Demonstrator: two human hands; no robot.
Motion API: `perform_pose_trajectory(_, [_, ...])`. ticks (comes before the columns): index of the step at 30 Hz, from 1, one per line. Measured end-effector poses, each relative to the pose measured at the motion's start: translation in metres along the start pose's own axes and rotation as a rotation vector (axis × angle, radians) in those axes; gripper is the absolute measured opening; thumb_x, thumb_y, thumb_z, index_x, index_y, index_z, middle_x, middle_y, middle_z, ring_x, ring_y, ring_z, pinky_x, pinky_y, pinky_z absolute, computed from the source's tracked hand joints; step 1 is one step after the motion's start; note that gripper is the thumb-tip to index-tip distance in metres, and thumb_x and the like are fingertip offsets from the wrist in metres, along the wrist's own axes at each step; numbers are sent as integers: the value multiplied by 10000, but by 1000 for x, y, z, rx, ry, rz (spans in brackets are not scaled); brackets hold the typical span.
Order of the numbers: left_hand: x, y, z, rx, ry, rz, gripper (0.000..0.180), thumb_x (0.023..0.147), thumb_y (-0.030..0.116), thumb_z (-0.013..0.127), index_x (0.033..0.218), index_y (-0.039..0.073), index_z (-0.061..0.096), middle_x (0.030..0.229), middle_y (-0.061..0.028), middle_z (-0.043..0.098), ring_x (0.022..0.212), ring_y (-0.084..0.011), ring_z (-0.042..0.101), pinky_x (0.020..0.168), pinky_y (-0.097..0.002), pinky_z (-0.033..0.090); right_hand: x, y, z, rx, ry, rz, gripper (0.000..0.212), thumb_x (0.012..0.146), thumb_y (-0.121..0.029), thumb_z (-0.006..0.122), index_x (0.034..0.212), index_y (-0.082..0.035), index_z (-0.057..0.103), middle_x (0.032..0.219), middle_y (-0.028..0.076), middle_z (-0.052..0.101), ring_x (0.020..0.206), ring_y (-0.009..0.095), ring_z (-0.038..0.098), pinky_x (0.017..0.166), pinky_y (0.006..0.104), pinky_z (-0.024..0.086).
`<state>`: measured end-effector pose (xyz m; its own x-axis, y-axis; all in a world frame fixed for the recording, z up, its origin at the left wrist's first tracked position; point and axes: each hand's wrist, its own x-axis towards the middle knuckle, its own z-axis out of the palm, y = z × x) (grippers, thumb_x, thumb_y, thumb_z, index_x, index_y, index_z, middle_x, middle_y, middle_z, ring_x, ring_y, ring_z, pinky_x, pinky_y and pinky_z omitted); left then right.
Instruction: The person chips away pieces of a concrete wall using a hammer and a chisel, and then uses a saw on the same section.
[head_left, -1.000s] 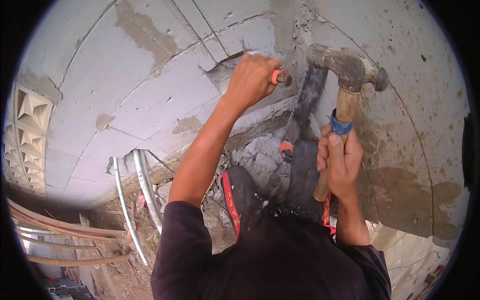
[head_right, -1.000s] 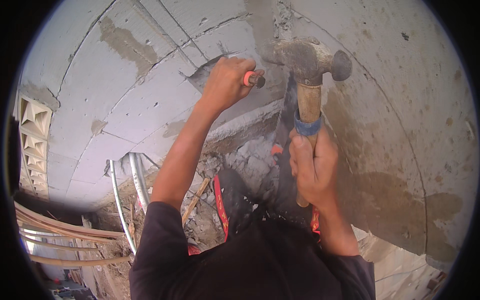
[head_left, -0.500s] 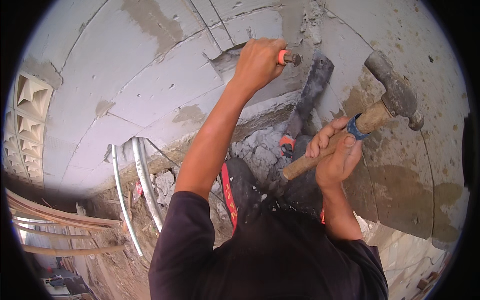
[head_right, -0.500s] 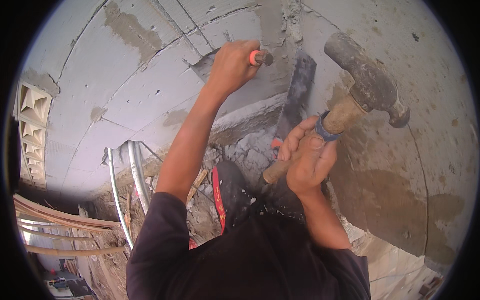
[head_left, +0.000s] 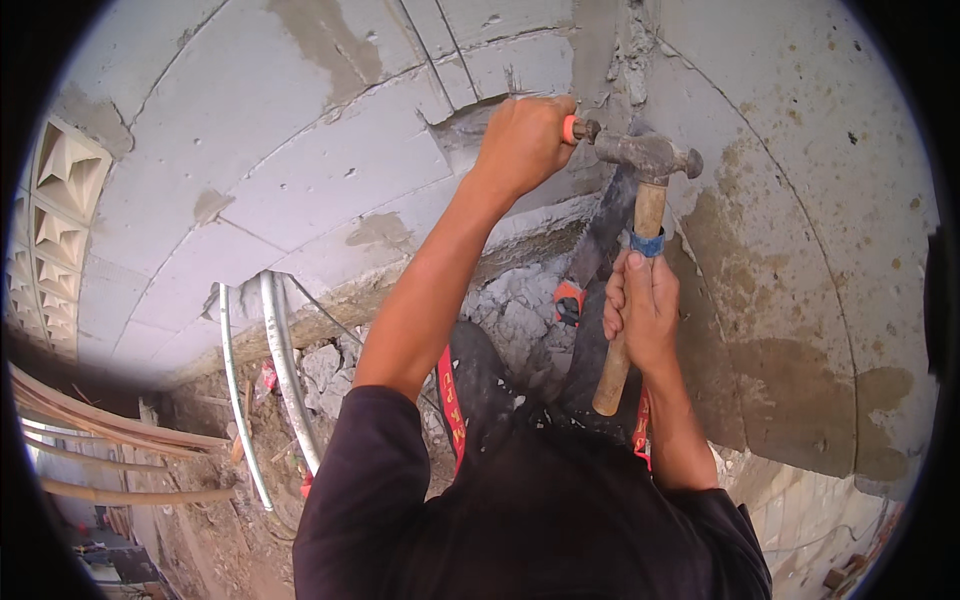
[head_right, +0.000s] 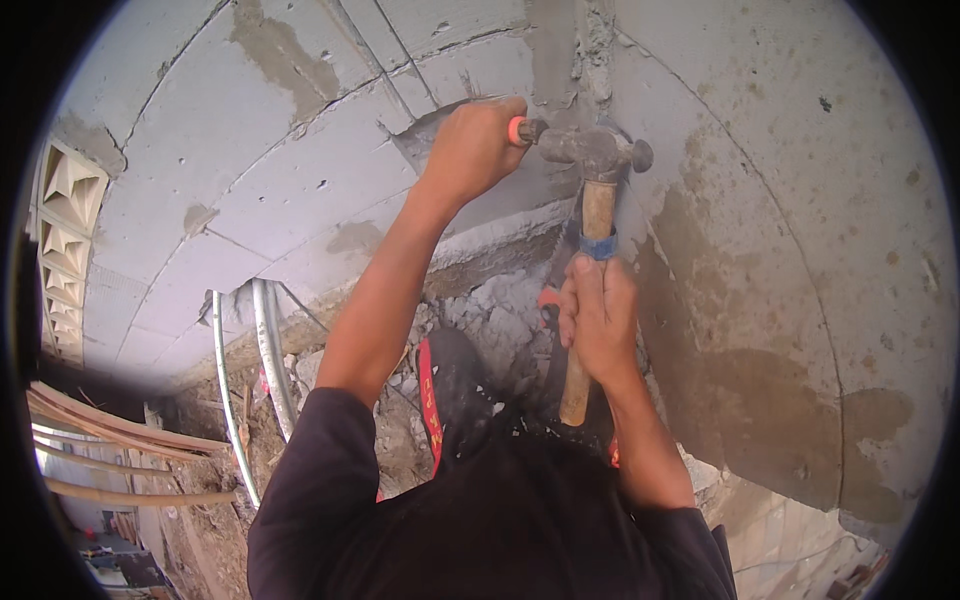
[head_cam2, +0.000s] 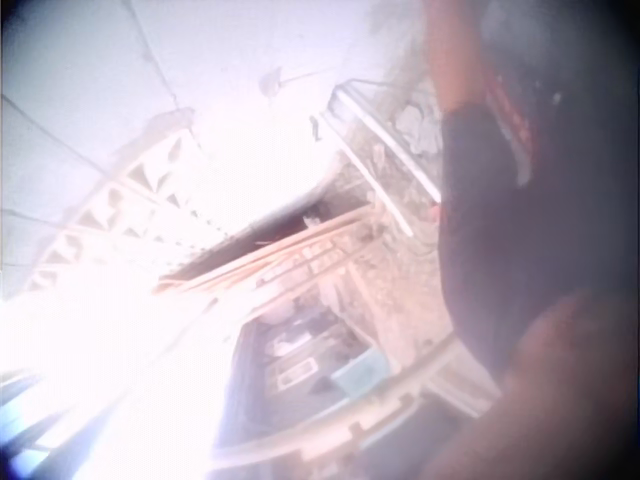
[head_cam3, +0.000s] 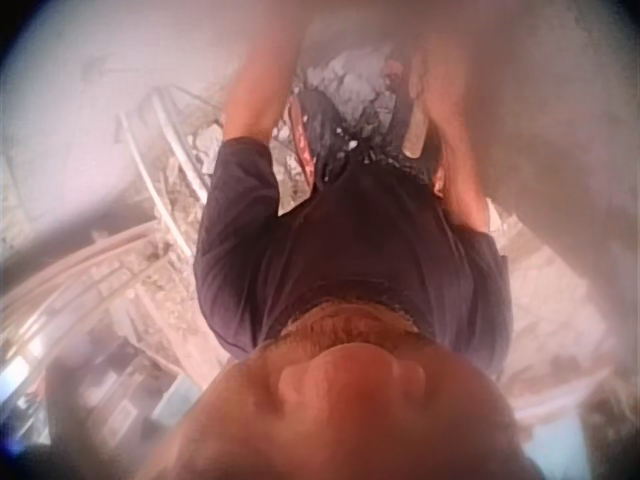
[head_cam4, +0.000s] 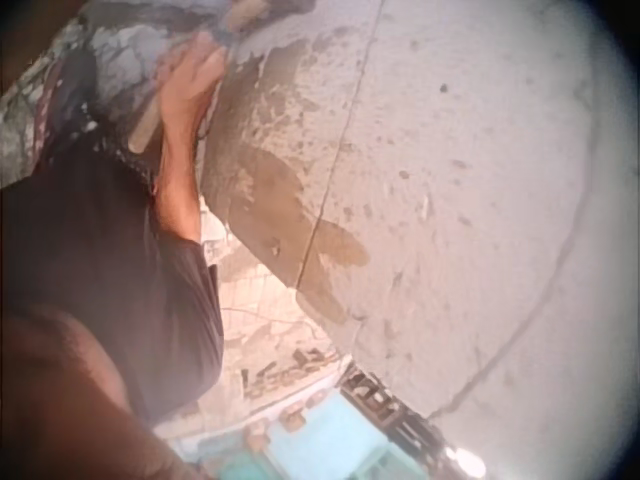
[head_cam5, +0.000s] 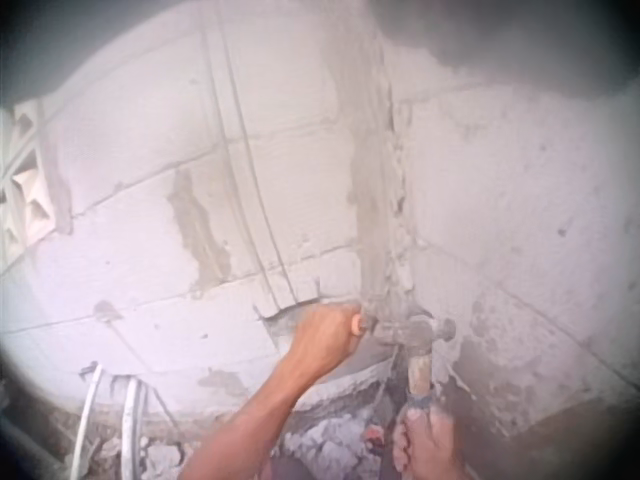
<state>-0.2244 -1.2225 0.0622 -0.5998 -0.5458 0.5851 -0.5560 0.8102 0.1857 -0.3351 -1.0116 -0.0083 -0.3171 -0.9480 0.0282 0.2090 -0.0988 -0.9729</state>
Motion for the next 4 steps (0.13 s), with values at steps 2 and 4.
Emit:
perform_pose_trajectory(2, [-25,15,2,-76,24,-66,208,796,186,739,781,63,572,763,-175,665,749,-395,656,674,-499,490,-21,20,-3,69,90,-37,301,1091,-305,418,972,-33,467,645,28,468,439,91,454,393,255,394])
perform_pose_trajectory(4, [-56,23,5,-127,1,-113,222,791,201,749,777,67,573,770,-176,670,760,-393,664,683,-499,495,-34,58,-1,98,143,-72,319,1088,-376,427,1043,-60,449,677,37,454,431,103,456,385,264,412])
